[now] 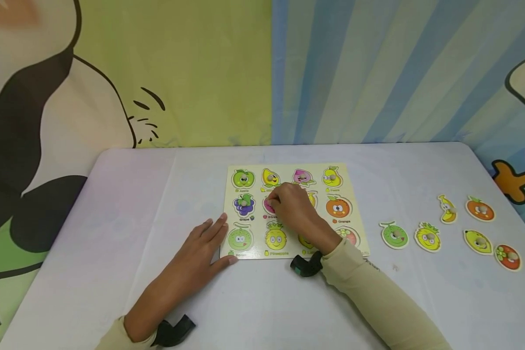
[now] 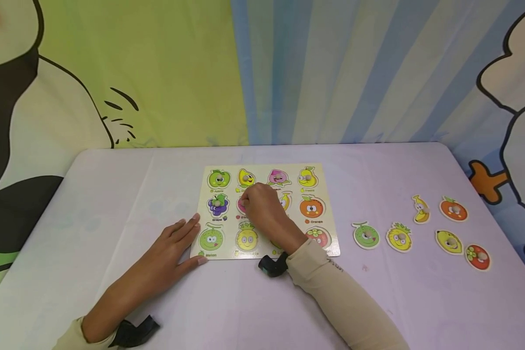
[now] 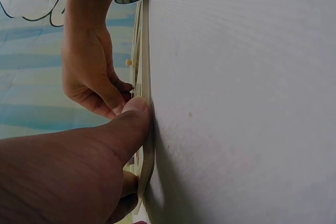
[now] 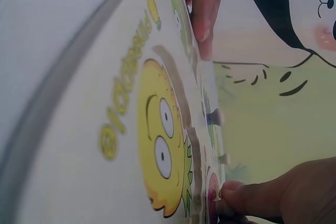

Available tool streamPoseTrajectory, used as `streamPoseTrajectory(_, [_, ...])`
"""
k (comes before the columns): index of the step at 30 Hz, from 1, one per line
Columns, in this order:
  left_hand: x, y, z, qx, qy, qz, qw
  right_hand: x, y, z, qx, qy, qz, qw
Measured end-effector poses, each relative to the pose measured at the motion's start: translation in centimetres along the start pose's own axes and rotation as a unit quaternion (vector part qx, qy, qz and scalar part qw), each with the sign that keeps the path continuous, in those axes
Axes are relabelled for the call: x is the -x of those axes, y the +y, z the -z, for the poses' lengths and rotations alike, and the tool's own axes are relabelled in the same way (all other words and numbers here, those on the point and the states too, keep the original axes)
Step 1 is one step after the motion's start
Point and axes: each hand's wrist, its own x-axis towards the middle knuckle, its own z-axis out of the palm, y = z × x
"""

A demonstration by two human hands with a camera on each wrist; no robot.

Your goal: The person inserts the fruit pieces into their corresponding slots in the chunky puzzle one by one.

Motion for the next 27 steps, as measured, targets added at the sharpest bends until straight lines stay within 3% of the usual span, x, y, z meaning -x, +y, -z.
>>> streamPoseTrajectory(13, [0.05, 0.06, -0.01, 0.001, -0.002, 0.004, 1.0, 0.22, -0.25, -0.31, 0.029, 0.021, 0.009, 0.999])
streamPoseTrajectory(27, [-0.01, 0.11, 0.08, 0.002, -0.003, 0.002, 1.0, 0.1, 0.07, -0.55, 0.013, 0.027, 0.011, 0.999])
